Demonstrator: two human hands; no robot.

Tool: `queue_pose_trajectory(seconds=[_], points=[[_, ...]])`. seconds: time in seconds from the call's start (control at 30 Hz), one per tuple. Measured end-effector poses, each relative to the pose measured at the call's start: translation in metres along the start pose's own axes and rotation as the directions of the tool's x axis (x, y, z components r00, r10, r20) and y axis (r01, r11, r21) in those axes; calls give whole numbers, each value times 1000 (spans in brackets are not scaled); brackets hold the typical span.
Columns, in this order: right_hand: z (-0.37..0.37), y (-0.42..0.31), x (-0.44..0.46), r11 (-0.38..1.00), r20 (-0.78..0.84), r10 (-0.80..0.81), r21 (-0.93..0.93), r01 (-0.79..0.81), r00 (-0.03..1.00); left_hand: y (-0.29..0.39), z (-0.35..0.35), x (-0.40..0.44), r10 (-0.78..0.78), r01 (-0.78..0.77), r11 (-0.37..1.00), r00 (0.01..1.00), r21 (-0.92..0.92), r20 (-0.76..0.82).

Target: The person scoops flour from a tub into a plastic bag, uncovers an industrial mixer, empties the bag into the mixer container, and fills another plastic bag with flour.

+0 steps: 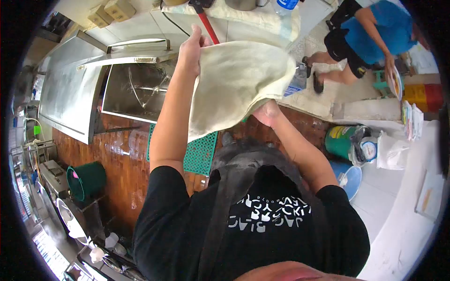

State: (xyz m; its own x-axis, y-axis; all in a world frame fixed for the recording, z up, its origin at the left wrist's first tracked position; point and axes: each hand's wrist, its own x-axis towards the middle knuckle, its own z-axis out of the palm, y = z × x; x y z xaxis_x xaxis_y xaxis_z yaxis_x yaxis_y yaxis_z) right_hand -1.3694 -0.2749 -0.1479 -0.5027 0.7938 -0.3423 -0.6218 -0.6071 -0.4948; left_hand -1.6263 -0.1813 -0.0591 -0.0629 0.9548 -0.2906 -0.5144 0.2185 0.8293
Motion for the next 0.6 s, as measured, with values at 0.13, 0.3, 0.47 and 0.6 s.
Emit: queue_pose_trajectory(seconds=[0.13,0.3,0.47,0.6], points=[[49,-71,11,987,-190,-148,38,157,971,18,13,-20,132,-157,982,969,-105,-207],[25,-116,-3,906,-232,-423,-107,409,876,-81,-55,-22,-308,283,913,950,293,43],[35,-132,-31,875,51,-351,-337,347,935,-155,-16,-44,-651,724,683,664,-99,368],[69,-144,-49,403,82,-625,-817,411,776,-205,27,-63,-657,743,668,568,32,496]])
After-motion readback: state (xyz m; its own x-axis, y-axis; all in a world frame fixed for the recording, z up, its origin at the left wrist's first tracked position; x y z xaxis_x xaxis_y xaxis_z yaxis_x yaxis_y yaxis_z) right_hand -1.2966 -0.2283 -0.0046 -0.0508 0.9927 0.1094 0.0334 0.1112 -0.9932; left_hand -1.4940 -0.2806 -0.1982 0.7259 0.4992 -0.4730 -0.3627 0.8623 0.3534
